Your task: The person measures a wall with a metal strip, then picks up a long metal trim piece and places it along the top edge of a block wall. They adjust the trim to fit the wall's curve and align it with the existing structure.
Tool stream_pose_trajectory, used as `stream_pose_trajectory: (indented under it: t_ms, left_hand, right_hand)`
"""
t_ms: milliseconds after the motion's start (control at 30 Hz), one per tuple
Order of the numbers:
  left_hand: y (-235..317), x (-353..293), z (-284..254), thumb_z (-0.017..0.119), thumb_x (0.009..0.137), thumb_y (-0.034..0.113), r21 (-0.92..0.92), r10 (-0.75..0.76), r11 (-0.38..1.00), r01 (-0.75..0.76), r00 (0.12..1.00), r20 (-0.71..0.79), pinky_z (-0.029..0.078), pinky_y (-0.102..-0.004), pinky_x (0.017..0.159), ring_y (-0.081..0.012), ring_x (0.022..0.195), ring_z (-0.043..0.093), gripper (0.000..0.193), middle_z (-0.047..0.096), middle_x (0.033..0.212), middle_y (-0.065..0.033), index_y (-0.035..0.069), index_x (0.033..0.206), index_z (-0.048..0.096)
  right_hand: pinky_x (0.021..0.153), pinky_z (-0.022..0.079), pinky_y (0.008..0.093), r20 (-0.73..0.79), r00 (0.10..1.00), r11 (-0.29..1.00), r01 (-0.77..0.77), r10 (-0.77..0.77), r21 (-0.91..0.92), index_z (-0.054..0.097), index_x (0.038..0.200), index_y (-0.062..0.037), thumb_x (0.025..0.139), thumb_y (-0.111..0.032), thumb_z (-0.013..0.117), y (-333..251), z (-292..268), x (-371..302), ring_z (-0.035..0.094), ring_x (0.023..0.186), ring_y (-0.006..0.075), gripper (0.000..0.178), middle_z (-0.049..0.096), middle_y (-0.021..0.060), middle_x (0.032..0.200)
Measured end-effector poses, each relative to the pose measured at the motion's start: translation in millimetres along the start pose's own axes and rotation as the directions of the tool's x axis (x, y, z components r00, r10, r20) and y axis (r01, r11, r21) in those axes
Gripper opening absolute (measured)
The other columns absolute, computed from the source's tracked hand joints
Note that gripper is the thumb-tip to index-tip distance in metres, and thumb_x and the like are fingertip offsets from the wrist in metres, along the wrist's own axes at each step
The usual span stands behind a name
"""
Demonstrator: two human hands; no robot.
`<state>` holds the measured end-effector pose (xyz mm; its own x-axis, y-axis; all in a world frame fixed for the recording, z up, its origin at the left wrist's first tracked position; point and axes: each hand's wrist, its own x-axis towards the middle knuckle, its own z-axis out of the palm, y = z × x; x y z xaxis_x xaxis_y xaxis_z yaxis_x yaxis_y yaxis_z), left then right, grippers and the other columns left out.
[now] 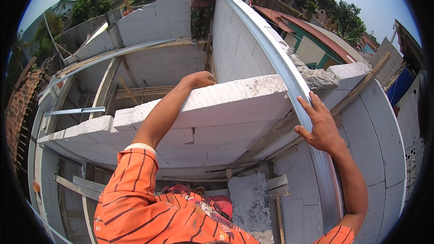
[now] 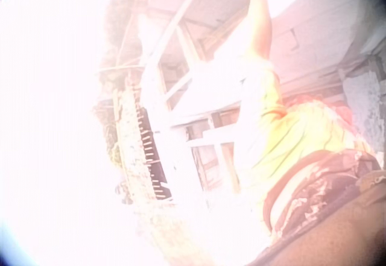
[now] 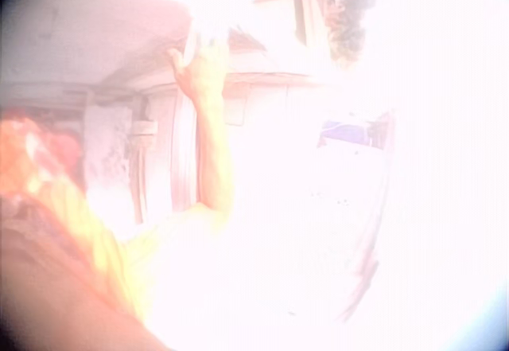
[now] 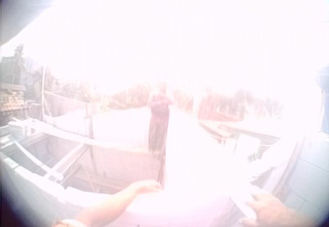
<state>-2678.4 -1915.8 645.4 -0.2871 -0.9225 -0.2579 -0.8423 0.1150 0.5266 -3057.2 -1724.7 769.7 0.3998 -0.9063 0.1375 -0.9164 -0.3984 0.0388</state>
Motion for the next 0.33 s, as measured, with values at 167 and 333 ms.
stream_pose_trajectory:
  t_ms: [167, 333]
  left_hand:
    - [8, -7, 1, 0.056, 0.084, 0.035, -0.022, -0.046, 0.999, 0.046, 0.999, -0.002, 0.042, -0.0368, 0.097, -0.0279, 0.115, 0.056, 0.046, 0.060, 0.124, -0.0105, 0.009, 0.121, 0.062]
    - [21, -9, -16, 0.056, 0.083, 0.039, 0.128, -0.022, 0.991, 0.034, 0.995, -0.095, 0.032, -0.0361, 0.107, -0.0261, 0.128, 0.045, 0.048, 0.059, 0.126, -0.0089, 0.012, 0.123, 0.062]
  right_hand:
    - [0.111, 0.028, 0.0451, 0.037, 0.999, 1.000, 0.008, -0.007, -0.017, 0.041, 0.140, -0.0193, 0.078, -0.031, 0.072, -1, 3, -1, 0.030, 0.135, 0.0386, 0.070, 0.030, 0.0246, 0.145]
    - [0.113, 0.024, 0.0452, 0.059, 0.998, 0.999, 0.003, -0.001, -0.037, 0.042, 0.139, -0.0203, 0.075, -0.037, 0.075, 8, 7, 5, 0.025, 0.139, 0.0358, 0.075, 0.027, 0.0206, 0.148]
